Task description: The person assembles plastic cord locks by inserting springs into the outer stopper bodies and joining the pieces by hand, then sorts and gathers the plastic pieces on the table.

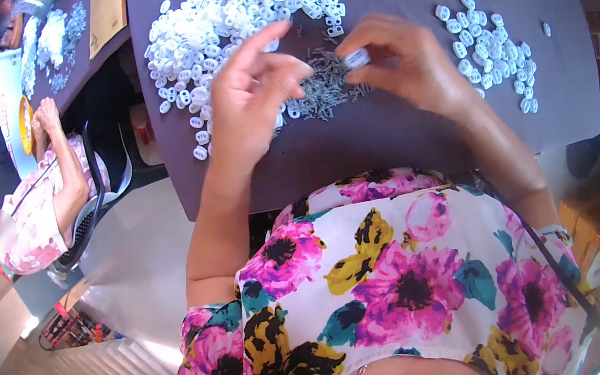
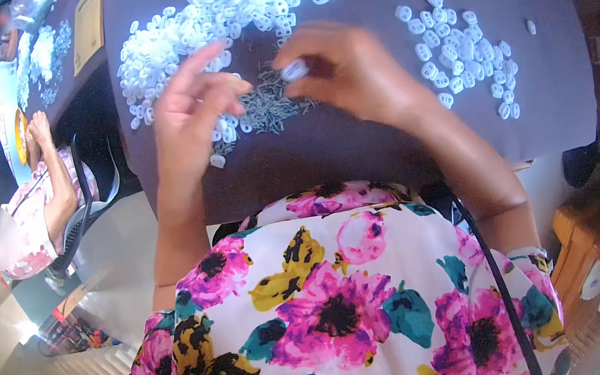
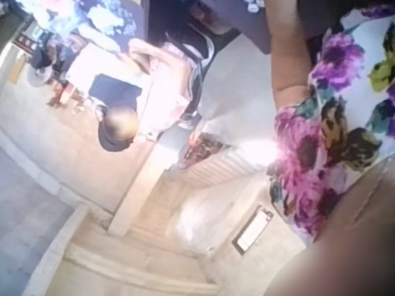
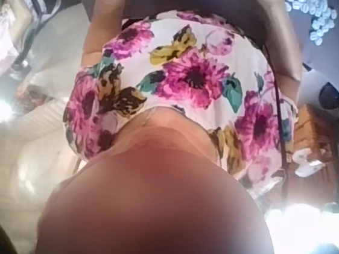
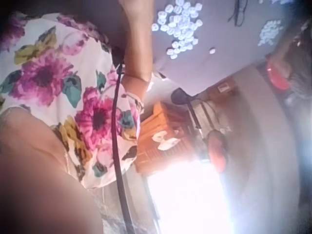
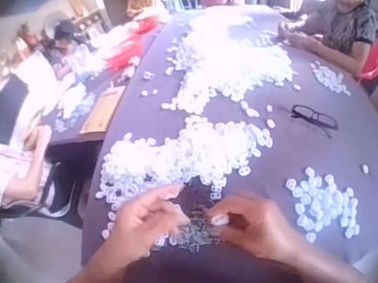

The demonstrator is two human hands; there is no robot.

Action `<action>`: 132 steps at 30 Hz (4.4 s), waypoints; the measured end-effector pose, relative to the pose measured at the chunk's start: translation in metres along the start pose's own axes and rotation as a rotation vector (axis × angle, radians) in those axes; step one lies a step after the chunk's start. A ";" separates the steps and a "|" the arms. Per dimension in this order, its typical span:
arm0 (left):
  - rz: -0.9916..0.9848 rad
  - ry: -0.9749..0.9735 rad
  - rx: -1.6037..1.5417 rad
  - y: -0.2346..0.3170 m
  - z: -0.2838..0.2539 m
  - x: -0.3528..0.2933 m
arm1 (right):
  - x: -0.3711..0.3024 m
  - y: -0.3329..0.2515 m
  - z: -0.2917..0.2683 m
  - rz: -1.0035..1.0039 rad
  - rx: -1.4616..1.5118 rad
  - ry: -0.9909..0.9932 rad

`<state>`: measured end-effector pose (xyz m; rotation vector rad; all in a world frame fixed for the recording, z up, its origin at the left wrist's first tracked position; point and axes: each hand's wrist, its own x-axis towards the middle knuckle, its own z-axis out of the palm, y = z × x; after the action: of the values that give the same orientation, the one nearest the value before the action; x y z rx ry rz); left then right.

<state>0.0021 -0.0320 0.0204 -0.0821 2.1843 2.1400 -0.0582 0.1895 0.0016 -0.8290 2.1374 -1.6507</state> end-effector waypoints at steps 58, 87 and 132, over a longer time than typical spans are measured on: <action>0.403 -0.242 1.150 -0.001 0.036 0.055 | -0.001 0.028 -0.012 0.083 0.296 0.198; -0.045 -0.001 0.003 -0.013 0.035 0.015 | -0.004 0.024 0.010 0.133 0.557 0.007; -0.020 0.026 -0.025 -0.021 0.045 0.013 | -0.001 0.027 0.011 0.125 0.695 0.060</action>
<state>-0.0079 0.0131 -0.0026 -0.1338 2.1615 2.1678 -0.0585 0.1861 -0.0267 -0.4211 1.4268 -2.1517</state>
